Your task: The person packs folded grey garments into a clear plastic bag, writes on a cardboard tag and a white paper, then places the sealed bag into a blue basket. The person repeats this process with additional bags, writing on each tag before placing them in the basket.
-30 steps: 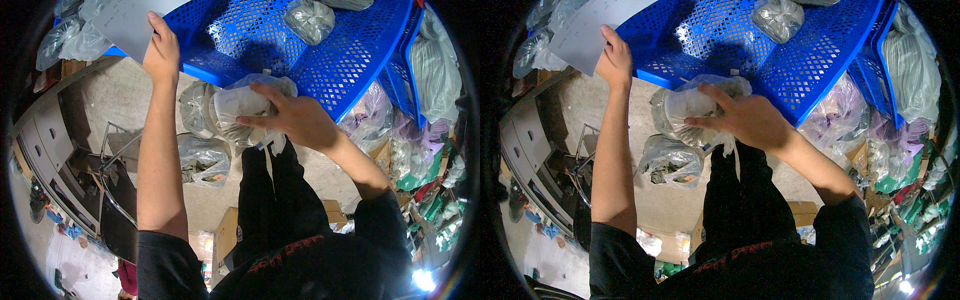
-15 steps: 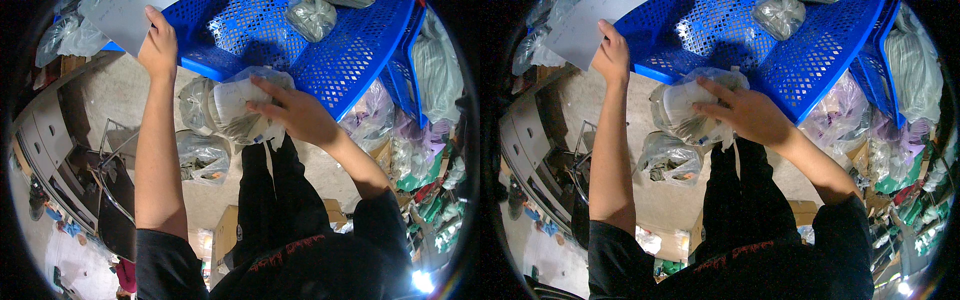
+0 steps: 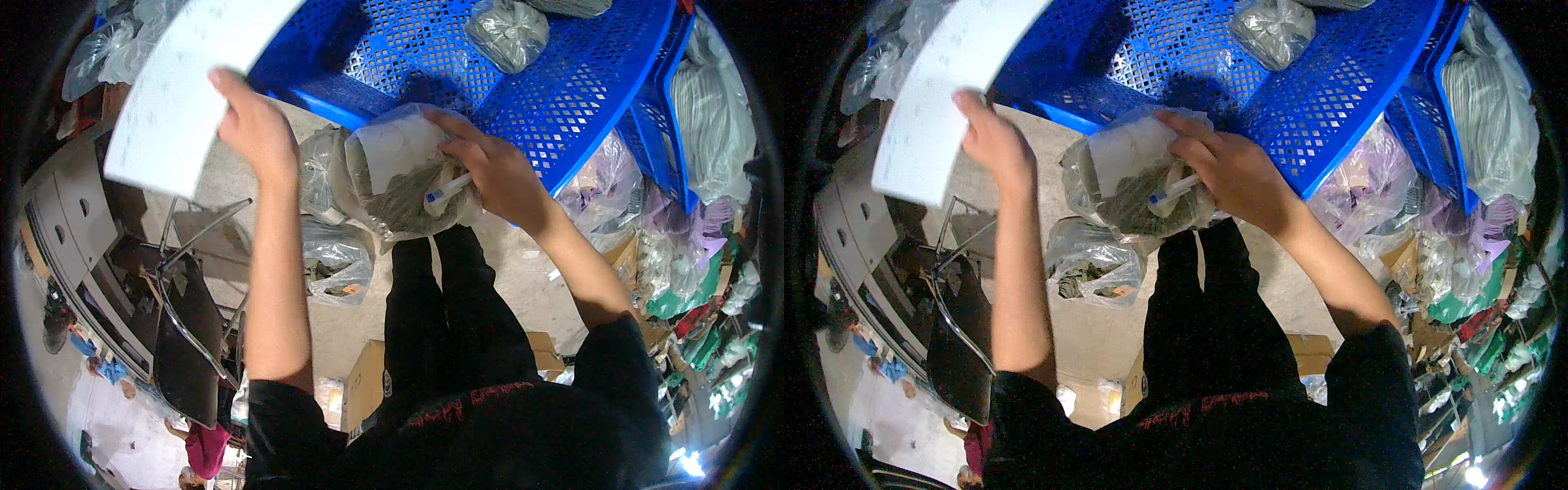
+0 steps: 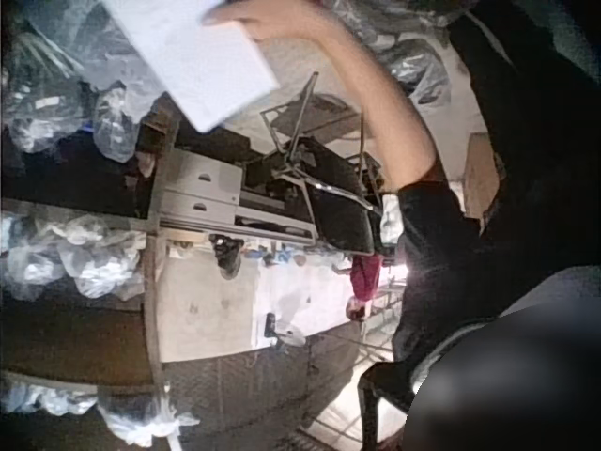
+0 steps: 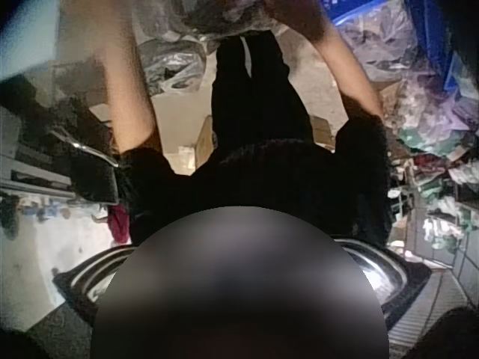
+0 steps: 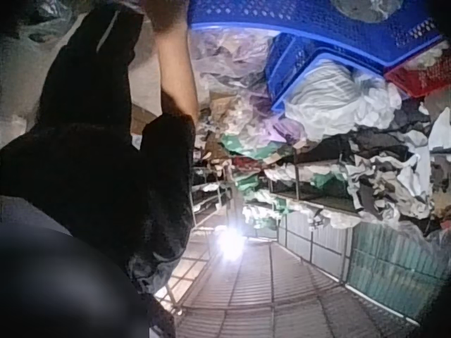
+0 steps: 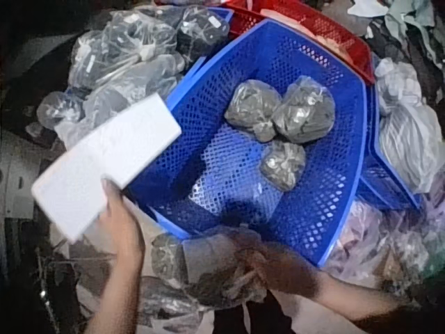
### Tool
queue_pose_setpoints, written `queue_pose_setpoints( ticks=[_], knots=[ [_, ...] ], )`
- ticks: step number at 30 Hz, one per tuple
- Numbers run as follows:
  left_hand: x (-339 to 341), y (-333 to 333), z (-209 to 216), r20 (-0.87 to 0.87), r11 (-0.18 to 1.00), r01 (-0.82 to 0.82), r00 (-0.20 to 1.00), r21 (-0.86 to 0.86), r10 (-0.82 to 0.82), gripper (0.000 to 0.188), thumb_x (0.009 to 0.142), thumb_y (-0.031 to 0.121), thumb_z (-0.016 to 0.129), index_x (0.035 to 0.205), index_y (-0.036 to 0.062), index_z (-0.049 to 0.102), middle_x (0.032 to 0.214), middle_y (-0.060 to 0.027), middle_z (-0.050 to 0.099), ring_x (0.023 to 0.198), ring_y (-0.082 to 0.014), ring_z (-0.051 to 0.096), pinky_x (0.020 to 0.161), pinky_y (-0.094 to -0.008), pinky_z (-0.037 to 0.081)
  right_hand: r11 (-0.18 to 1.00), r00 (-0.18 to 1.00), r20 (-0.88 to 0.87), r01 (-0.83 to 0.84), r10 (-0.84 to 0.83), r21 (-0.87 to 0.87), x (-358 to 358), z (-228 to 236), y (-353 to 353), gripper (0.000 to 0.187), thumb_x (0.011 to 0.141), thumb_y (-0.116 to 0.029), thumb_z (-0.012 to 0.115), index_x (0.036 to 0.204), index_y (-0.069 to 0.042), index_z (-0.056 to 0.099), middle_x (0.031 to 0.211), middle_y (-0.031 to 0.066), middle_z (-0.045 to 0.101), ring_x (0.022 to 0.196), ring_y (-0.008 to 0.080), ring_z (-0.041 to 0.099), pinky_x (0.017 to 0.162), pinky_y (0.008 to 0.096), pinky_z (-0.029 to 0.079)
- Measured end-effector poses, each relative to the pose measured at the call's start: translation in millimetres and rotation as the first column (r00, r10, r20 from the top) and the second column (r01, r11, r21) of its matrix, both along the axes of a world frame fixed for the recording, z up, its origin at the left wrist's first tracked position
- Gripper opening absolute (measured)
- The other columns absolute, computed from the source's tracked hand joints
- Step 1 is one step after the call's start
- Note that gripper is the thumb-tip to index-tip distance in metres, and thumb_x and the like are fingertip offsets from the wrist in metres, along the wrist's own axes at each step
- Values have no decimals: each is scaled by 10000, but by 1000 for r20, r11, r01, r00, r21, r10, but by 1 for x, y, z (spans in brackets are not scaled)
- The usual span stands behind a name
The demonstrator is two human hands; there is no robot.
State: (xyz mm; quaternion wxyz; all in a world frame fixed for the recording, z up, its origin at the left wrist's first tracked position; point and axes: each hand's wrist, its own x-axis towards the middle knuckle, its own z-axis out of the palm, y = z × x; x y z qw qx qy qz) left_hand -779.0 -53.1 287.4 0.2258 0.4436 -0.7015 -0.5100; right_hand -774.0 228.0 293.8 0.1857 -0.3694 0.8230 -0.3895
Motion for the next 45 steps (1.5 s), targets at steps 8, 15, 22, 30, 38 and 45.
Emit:
queue_pose_setpoints(
  ticks=[8, 15, 22, 30, 38, 45],
  knots=[
    [82, 81, 11, -47, 838, 42, 999, 543, -19, 590, 1075, 410, 422, 1398, -84, 417, 1403, -166, 493, 1267, -237, 490, 1092, -373, 369, 998, 988, -150, -30, 37, 49, 11, 2, 6, 372, 720, 54, 690, 1049, -116, 653, 1397, 131, 542, 762, 242, 667, 608, 304, 563],
    [77, 88, 9, -44, 822, 47, 999, 568, -26, 550, 1078, 388, 432, 1351, -89, 468, 1324, -156, 559, 1206, -209, 528, 1034, -346, 408, 999, 988, -149, -31, 29, -11, 15, 6, 6, 604, 646, 99, 675, 1148, -235, 719, 1395, 92, 552, 680, 149, 617, 530, 264, 510],
    [78, 93, 6, -7, 893, 88, 995, 442, -95, 507, 1074, 364, 455, 1260, -98, 553, 1184, -148, 642, 1079, -189, 592, 954, -326, 456, 998, 998, 19, -55, 56, -42, 3, 34, 9, 448, 712, -49, 690, 1132, -186, 757, 1284, 65, 611, 676, 179, 584, 594, 293, 489],
    [88, 89, -9, -88, 875, 56, 996, 482, -15, 464, 1065, 326, 489, 1250, -94, 560, 1199, -147, 643, 1090, -190, 592, 956, -321, 453, 730, 699, 348, 681, -625, -57, -18, 62, 5, 415, 1030, -345, 469, 1170, 0, 654, 614, -28, 518, 673, 141, 501, 678, 315, 451],
    [100, 85, -23, -96, 859, -83, 984, 505, 151, 370, 1050, 234, 501, 1246, -75, 552, 1219, -129, 624, 1124, -195, 573, 997, -341, 432, 554, 567, 785, 748, -248, -366, -15, 25, -49, 627, 1065, -537, 289, 1024, 1, 608, 918, 111, 665, 734, 159, 645, 570, 242, 484],
    [106, 89, -22, -226, 748, -74, 929, 660, 292, 385, 1040, 245, 527, 1263, -69, 531, 1237, -128, 604, 1109, -200, 576, 976, -342, 444, 472, 598, 601, 797, -531, -377, -48, -13, -81, 413, 1066, -367, 436, 1042, 8, 608, 916, 117, 678, 708, 174, 657, 644, 302, 531]
  ],
)
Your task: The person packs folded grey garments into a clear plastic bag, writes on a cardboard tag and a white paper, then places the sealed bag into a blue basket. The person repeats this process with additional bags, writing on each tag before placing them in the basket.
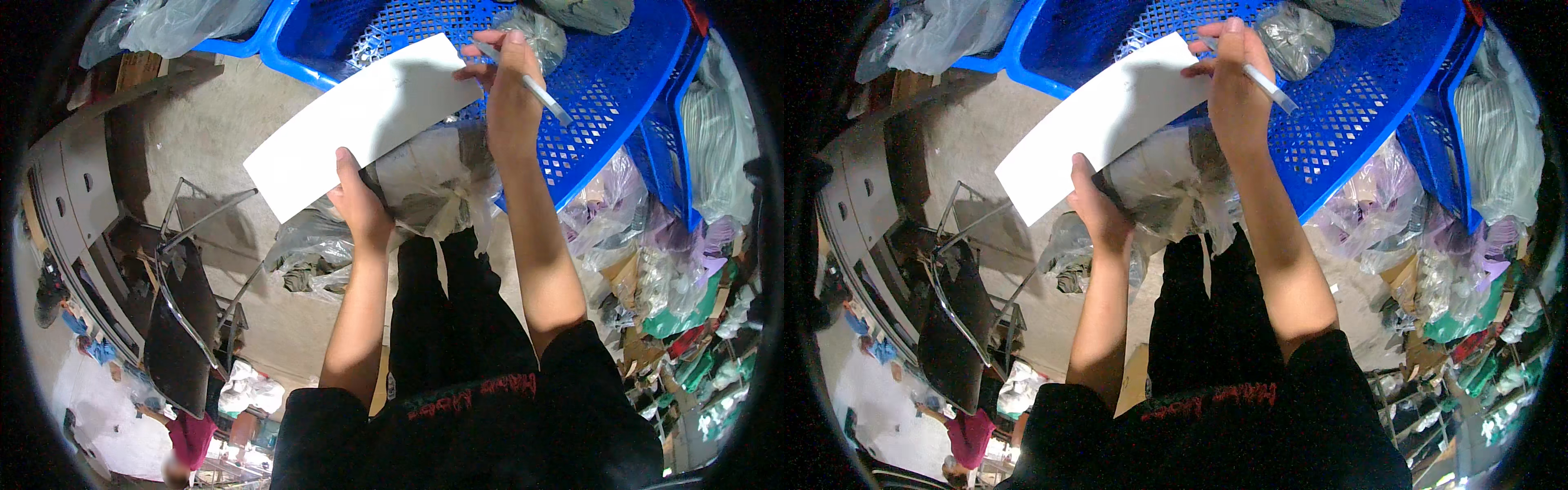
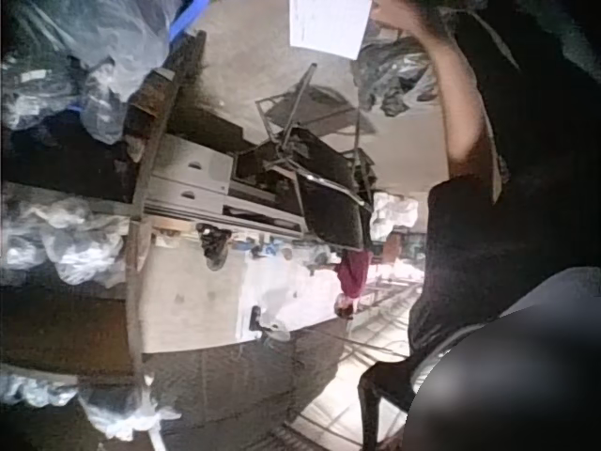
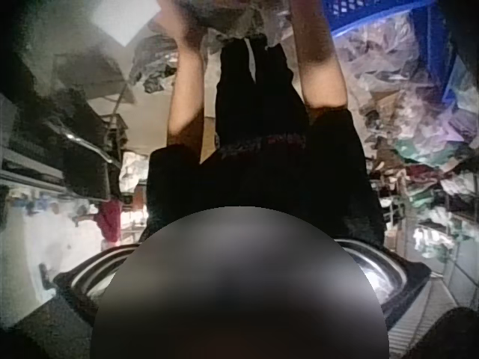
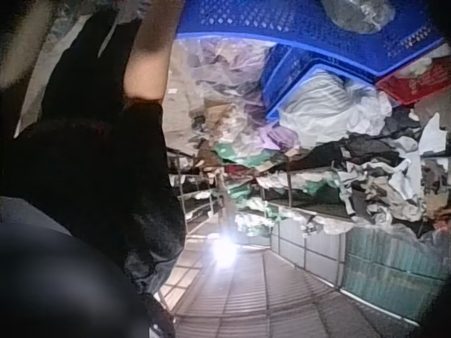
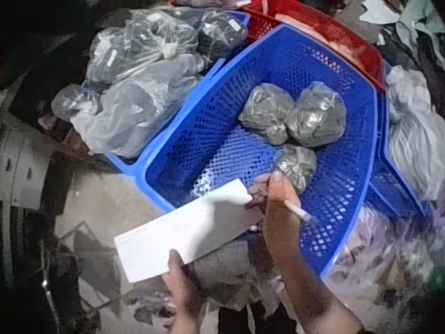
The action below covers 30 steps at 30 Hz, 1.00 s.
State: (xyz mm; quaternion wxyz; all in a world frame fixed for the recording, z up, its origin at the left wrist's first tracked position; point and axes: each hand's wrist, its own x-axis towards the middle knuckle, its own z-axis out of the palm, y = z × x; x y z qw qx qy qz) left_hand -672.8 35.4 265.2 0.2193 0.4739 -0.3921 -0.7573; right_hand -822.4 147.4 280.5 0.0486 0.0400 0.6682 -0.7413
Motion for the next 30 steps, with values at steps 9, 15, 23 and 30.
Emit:
queue_pose_setpoints(
  ticks=[9, 15, 23, 30],
  knots=[
    [-6, -1, 6, 19, 979, 181, 983, -91, -180, 315, 1040, 227, 565, 1175, -57, 574, 1086, -93, 660, 968, -112, 591, 835, -261, 486, 966, 975, -82, -191, 208, 173, 24, 3, -20, 335, 1064, -338, 483, 1114, -30, 605, 919, 101, 674, 571, 105, 591, 492, 235, 456],
    [-8, 3, 2, 10, 976, 160, 987, -151, -160, 281, 1054, 183, 523, 1197, -59, 540, 1092, -112, 660, 941, -118, 618, 819, -261, 504, 917, 942, 19, -330, 334, 223, 33, 15, -38, 323, 1052, -315, 505, 977, -14, 597, 757, 55, 657, 569, 86, 565, 507, 254, 456],
    [-6, 4, 1, 54, 977, 167, 985, -132, -161, 310, 1053, 179, 508, 1236, -67, 549, 1160, -133, 659, 1023, -182, 634, 896, -319, 517, 884, 951, 61, -305, 304, 353, 39, -4, -56, 378, 1060, -304, 478, 836, -20, 586, 617, 13, 559, 544, 78, 534, 500, 268, 426],
    [-8, 6, 3, 89, 988, 119, 990, -99, -110, 289, 1058, 159, 494, 1230, -69, 541, 1163, -142, 654, 1030, -184, 631, 896, -322, 518, 861, 942, 103, -333, 318, 384, 34, -10, -56, 359, 1062, -274, 461, 832, -28, 585, 607, 6, 535, 534, 76, 501, 501, 281, 420]
  ],
)
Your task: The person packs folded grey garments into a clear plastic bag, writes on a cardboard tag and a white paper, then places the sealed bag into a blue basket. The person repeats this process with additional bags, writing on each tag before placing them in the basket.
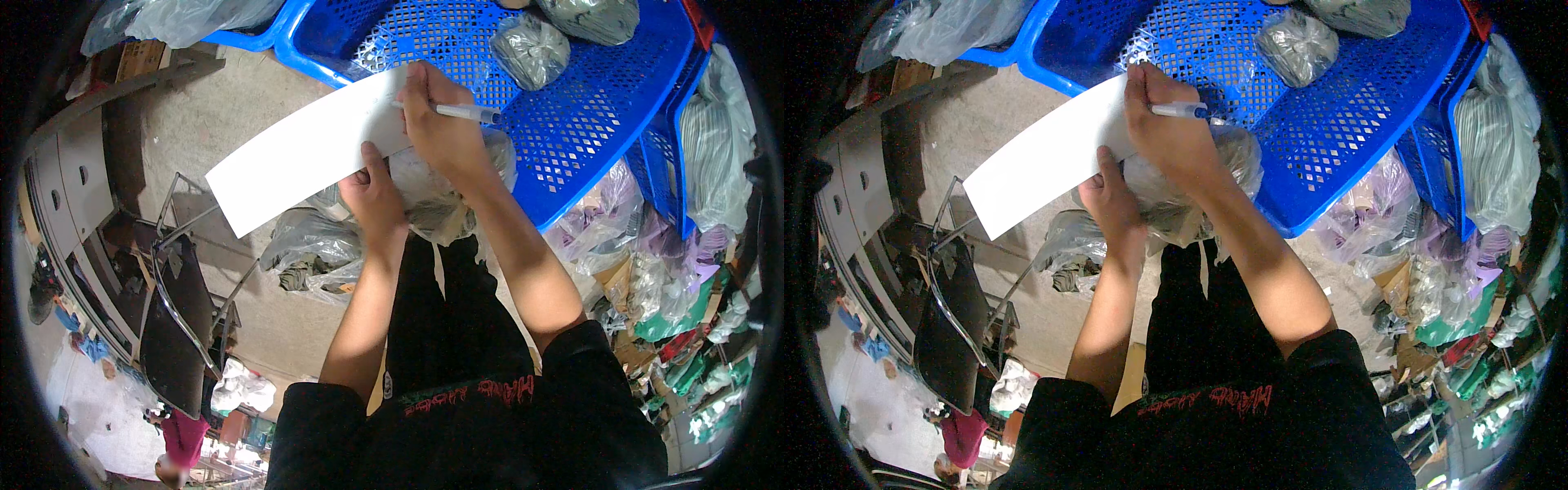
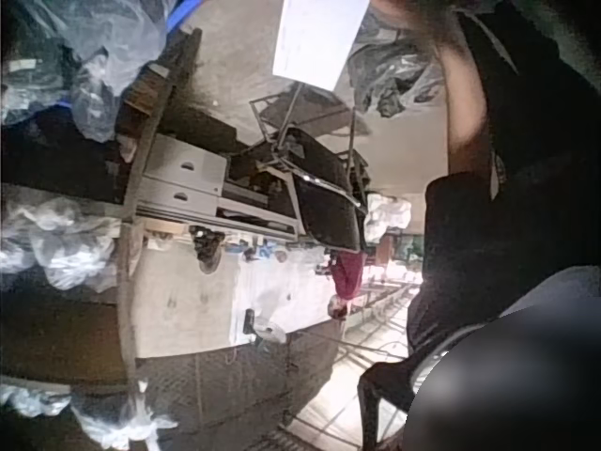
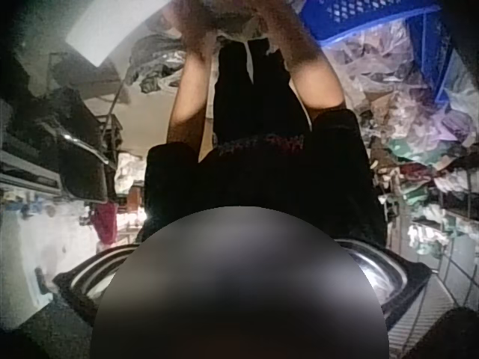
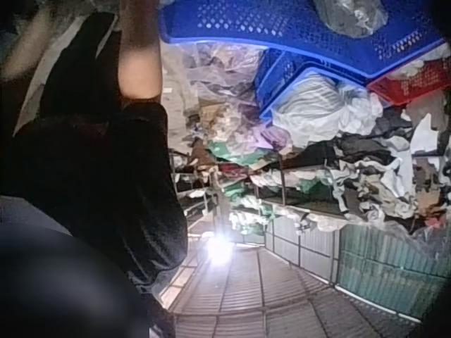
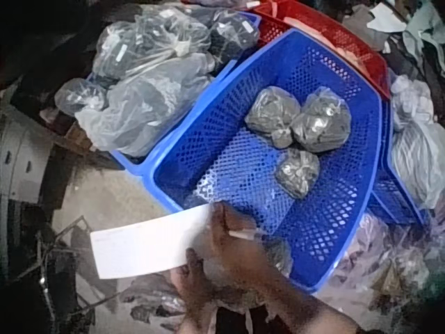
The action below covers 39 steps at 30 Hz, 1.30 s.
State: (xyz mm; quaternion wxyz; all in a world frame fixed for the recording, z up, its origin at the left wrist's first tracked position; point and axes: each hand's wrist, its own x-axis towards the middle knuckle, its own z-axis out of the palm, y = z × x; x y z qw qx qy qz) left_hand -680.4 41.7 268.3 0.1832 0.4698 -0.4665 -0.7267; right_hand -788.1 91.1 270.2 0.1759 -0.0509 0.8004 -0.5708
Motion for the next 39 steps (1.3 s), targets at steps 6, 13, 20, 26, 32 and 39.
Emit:
queue_pose_setpoints(
  ticks=[6, 13, 20, 26, 32, 39],
  knots=[
    [0, 0, 1, -27, 1000, -5, 1000, -23, 4, 284, 1057, 143, 495, 1239, -71, 528, 1195, -160, 637, 1070, -189, 618, 925, -321, 508, 998, 995, -82, -53, 54, 16, -1, 3, 0, 339, 1056, -245, 462, 833, -23, 587, 607, 25, 534, 547, 97, 508, 524, 297, 429],
    [1, 0, -1, -30, 999, 21, 999, -47, -22, 291, 1060, 161, 491, 1221, -73, 550, 1166, -149, 650, 1050, -182, 627, 909, -332, 520, 998, 997, -66, -42, 44, 39, -1, 2, 0, 318, 1051, -229, 456, 852, -24, 596, 636, 38, 562, 577, 105, 532, 548, 300, 444],
    [1, 0, -2, -58, 1000, 0, 998, 11, 1, 269, 1062, 155, 496, 1182, -79, 549, 1114, -140, 668, 988, -151, 640, 848, -289, 522, 999, 997, -75, -12, 15, 40, 0, 3, 0, 312, 1048, -233, 468, 850, -27, 592, 638, 47, 568, 577, 115, 542, 552, 309, 449],
    [0, 0, -2, -45, 1000, 8, 999, -13, -9, 277, 1063, 158, 492, 1187, -83, 547, 1114, -134, 668, 974, -143, 642, 837, -281, 524, 999, 999, -40, -19, 21, 38, -1, 3, 1, 324, 1049, -247, 463, 853, -22, 590, 641, 63, 588, 571, 142, 567, 558, 327, 463],
    [1, -1, -2, -13, 999, 45, 999, 1, -45, 280, 1064, 162, 490, 1174, -85, 563, 1104, -137, 672, 983, -147, 640, 843, -279, 521, 999, 996, -89, 25, -21, 43, -1, 3, -1, 331, 1049, -243, 463, 837, -21, 588, 634, 70, 591, 576, 145, 565, 565, 331, 462],
    [3, -1, -7, -51, 999, 30, 998, -20, -31, 283, 1064, 163, 490, 1185, -85, 555, 1110, -142, 668, 997, -152, 637, 855, -284, 519, 999, 1000, -10, 23, -23, 36, -2, 7, 0, 357, 1055, -260, 457, 827, -16, 584, 664, 89, 596, 607, 165, 570, 585, 336, 465]
  ],
)
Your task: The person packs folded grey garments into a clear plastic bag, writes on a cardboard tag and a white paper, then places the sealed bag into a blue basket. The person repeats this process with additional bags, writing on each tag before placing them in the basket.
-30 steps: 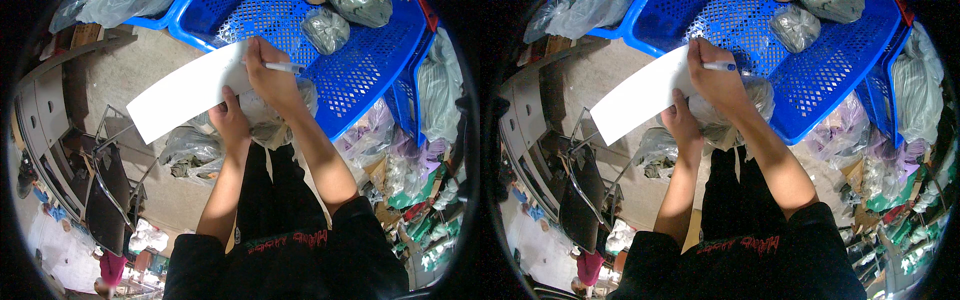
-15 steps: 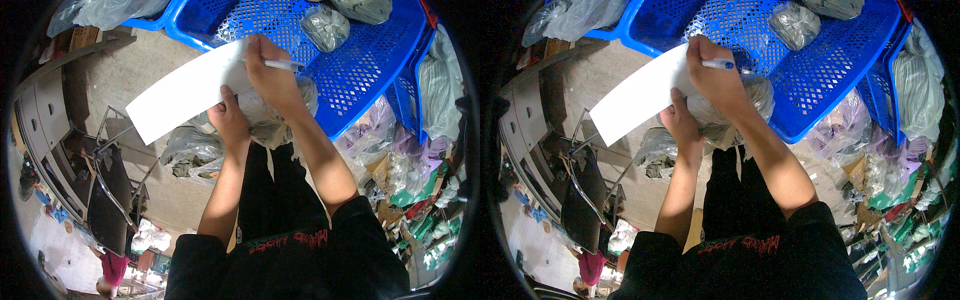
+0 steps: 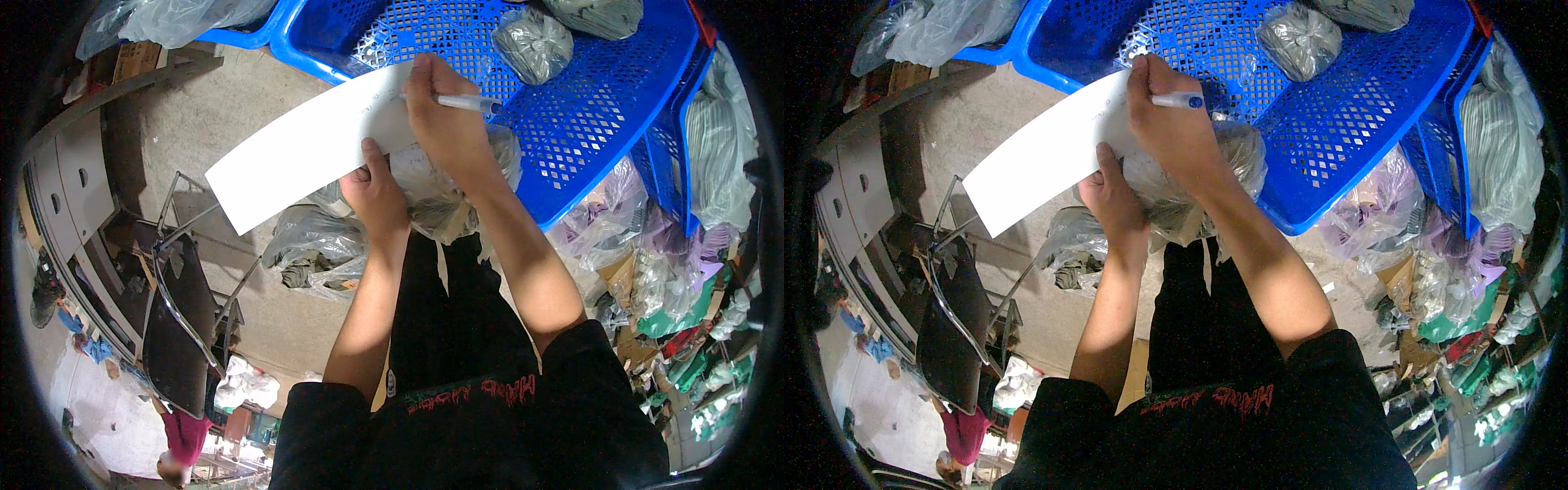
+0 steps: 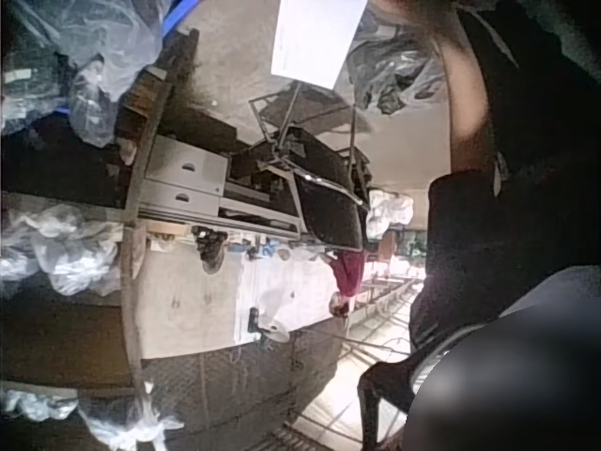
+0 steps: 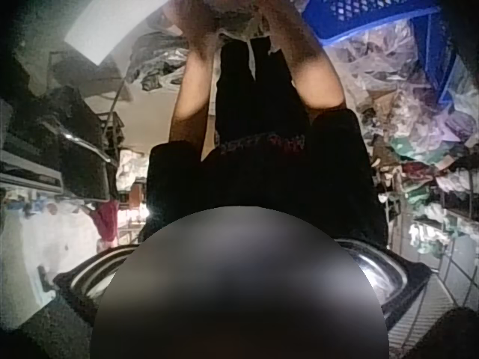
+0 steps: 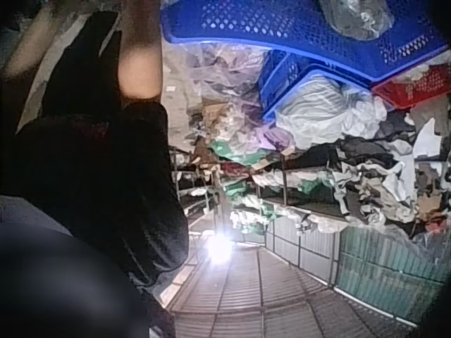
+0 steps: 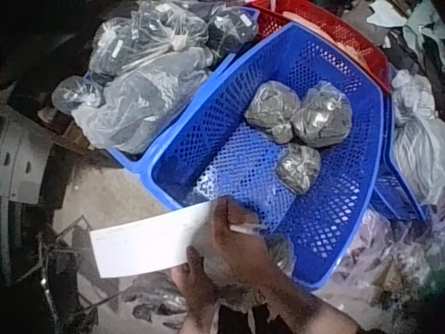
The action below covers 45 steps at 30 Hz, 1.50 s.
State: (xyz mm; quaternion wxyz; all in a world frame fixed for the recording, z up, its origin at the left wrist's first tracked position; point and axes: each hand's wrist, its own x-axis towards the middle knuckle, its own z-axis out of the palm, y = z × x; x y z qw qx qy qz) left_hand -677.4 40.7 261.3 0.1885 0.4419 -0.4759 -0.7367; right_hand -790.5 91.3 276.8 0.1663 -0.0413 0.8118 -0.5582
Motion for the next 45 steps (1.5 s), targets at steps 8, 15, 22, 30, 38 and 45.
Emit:
queue_pose_setpoints(
  ticks=[8, 15, 22, 30, 38, 45],
  knots=[
    [-4, 2, 2, -19, 1000, -16, 1000, -20, 16, 269, 1062, 146, 489, 1188, -82, 553, 1121, -139, 666, 1006, -153, 632, 872, -286, 511, 1000, 999, -36, 18, -18, 24, 1, -2, -1, 356, 1056, -255, 458, 811, -20, 566, 648, 80, 575, 603, 171, 564, 589, 348, 463],
    [-4, 1, 3, 10, 1000, -15, 1000, -12, 16, 268, 1060, 150, 491, 1190, -76, 556, 1101, -118, 668, 963, -136, 627, 847, -275, 506, 999, 986, -162, 27, -32, -35, 0, -5, -3, 353, 1052, -253, 468, 787, -37, 556, 629, 46, 533, 569, 159, 525, 538, 319, 423],
    [-4, -1, 1, 34, 994, 31, 999, -108, -28, 262, 1055, 188, 519, 1089, -61, 594, 979, -83, 664, 871, -111, 592, 767, -266, 476, 903, 942, 252, 295, -221, -311, -5, 11, 33, 428, 1072, -322, 443, 775, -47, 582, 650, 13, 524, 559, 71, 453, 511, 274, 399],
    [-33, 2, 30, 207, 902, 142, 977, -407, -60, 310, 1045, 214, 535, 1107, -84, 593, 981, -137, 691, 829, -172, 654, 736, -283, 527, 982, 988, -77, -122, 134, 142, 18, 27, 113, 469, 811, -182, 813, 1168, -72, 530, 989, 60, 577, 844, 169, 562, 787, 294, 488],
    [-107, -4, 80, -213, 987, 99, 969, -128, -125, 418, 1013, 232, 568, 1279, -79, 480, 1120, -235, 657, 972, -292, 690, 858, -425, 599, 911, 926, 170, 367, -337, -191, -16, 11, 135, 141, 935, -135, 696, 944, -70, 571, 802, -13, 569, 717, 57, 486, 629, 235, 426],
    [-152, -106, 34, 500, 198, 575, 802, -794, -326, 311, 1005, 229, 605, 1000, -72, 680, 860, -165, 715, 759, -214, 691, 706, -418, 539, 975, 993, -66, 109, -98, 196, -65, -136, 135, 239, 954, -275, 646, 1026, -52, 693, 948, 131, 723, 941, 254, 682, 839, 371, 518]
  ],
)
